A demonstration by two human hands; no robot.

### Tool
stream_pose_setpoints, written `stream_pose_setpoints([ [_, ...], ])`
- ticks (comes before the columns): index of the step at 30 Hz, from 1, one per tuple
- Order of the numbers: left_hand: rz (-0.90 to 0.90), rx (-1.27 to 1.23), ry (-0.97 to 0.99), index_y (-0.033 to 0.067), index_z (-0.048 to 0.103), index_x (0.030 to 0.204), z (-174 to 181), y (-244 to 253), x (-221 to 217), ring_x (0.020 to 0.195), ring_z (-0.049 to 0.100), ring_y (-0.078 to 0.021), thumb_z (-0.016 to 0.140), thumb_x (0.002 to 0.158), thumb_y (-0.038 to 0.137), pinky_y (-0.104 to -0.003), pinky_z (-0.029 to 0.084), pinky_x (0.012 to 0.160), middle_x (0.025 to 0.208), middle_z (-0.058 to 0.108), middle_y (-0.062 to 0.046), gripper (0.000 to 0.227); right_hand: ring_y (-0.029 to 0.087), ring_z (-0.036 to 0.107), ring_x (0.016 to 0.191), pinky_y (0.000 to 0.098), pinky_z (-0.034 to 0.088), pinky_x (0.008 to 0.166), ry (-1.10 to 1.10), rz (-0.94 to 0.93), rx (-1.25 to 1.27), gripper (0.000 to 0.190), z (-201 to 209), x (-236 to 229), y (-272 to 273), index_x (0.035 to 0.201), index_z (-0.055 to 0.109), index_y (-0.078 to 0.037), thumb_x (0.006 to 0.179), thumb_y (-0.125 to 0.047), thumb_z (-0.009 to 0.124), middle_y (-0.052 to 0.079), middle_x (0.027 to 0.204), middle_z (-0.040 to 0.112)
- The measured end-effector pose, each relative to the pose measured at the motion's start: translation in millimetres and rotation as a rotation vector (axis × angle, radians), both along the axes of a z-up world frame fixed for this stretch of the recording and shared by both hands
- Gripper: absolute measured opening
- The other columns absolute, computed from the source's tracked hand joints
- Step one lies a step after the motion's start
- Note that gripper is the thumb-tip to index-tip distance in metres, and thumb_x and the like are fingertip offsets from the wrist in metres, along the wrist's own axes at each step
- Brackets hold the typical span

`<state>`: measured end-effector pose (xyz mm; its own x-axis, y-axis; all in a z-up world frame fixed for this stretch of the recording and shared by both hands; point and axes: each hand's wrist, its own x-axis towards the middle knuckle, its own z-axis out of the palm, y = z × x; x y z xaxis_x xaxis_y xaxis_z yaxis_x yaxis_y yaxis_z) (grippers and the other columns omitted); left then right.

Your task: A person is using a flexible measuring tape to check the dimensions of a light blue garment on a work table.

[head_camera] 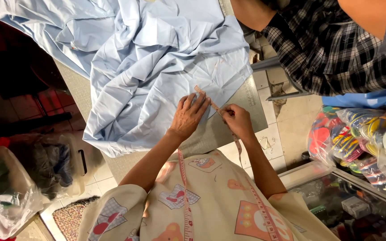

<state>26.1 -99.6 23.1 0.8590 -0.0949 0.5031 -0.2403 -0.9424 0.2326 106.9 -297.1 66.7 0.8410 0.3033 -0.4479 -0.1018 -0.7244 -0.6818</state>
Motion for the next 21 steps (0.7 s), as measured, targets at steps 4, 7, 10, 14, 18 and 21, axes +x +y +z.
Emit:
stream_pose_setpoints([
  [4, 0.015, 0.016, 0.008, 0.0113, 0.058, 0.141, -0.9, -2.5, -1.7, 0.127, 0.051, -0.0365, 0.058, 0.1, 0.006, -0.048, 0.044, 0.104, 0.138, 0.058, -0.014, 0.041, 0.029, 0.073, 0.076, 0.0421, 0.057, 0.068, -0.013, -0.006, 0.003, 0.024, -9.2, -1.9, -5.9, 0.103, 0.075, -0.002, 0.095, -0.023, 0.068, 0.017, 0.081, 0.074],
  [7, 0.021, -0.021, 0.017, 0.0115, 0.057, 0.141, -1.1, -3.3, -0.6, 0.129, 0.05, -0.0386, 0.058, 0.1, 0.005, -0.05, 0.043, 0.105, 0.14, 0.055, -0.018, 0.041, 0.027, 0.073, 0.074, 0.0406, 0.056, 0.067, -0.02, -0.014, 0.002, 0.022, -10.7, -0.8, -5.4, 0.102, 0.074, -0.002, 0.094, -0.022, 0.068, 0.015, 0.078, 0.073],
  [10, 0.025, 0.002, 0.035, 0.0124, 0.057, 0.142, -2.5, -4.4, -1.1, 0.129, 0.051, -0.038, 0.06, 0.098, 0.004, -0.05, 0.043, 0.105, 0.138, 0.055, -0.018, 0.044, 0.028, 0.073, 0.073, 0.0412, 0.056, 0.068, -0.014, -0.028, 0.006, 0.022, -8.6, -1.6, -4.0, 0.099, 0.075, -0.003, 0.092, -0.022, 0.067, 0.015, 0.076, 0.073],
  [14, 0.032, 0.032, 0.042, 0.0116, 0.055, 0.144, -3.4, -5.3, -1.3, 0.13, 0.051, -0.0368, 0.059, 0.098, 0.004, -0.05, 0.042, 0.106, 0.138, 0.056, -0.019, 0.046, 0.026, 0.072, 0.069, 0.0397, 0.055, 0.066, -0.036, -0.034, 0.008, 0.02, -14.5, -0.9, -5.6, 0.096, 0.075, -0.004, 0.09, -0.022, 0.068, 0.013, 0.072, 0.072],
  [18, 0.045, 0.078, 0.038, 0.0075, 0.056, 0.141, -3.2, -4.8, -1.3, 0.13, 0.051, -0.0352, 0.06, 0.098, 0.003, -0.049, 0.042, 0.107, 0.138, 0.057, -0.019, 0.043, 0.024, 0.071, 0.066, 0.0389, 0.055, 0.065, -0.041, -0.053, 0.008, 0.021, -13.5, -1.4, -3.0, 0.094, 0.075, -0.005, 0.089, -0.024, 0.069, 0.012, 0.069, 0.072],
  [21, 0.049, 0.071, 0.045, 0.0061, 0.057, 0.14, -4.5, -5.3, -1.9, 0.132, 0.051, -0.0354, 0.059, 0.098, 0.003, -0.05, 0.042, 0.108, 0.139, 0.056, -0.019, 0.042, 0.023, 0.071, 0.065, 0.0374, 0.054, 0.064, -0.027, -0.068, -0.002, 0.02, -15.8, -1.0, -2.9, 0.094, 0.076, -0.006, 0.088, -0.024, 0.07, 0.011, 0.069, 0.072],
])
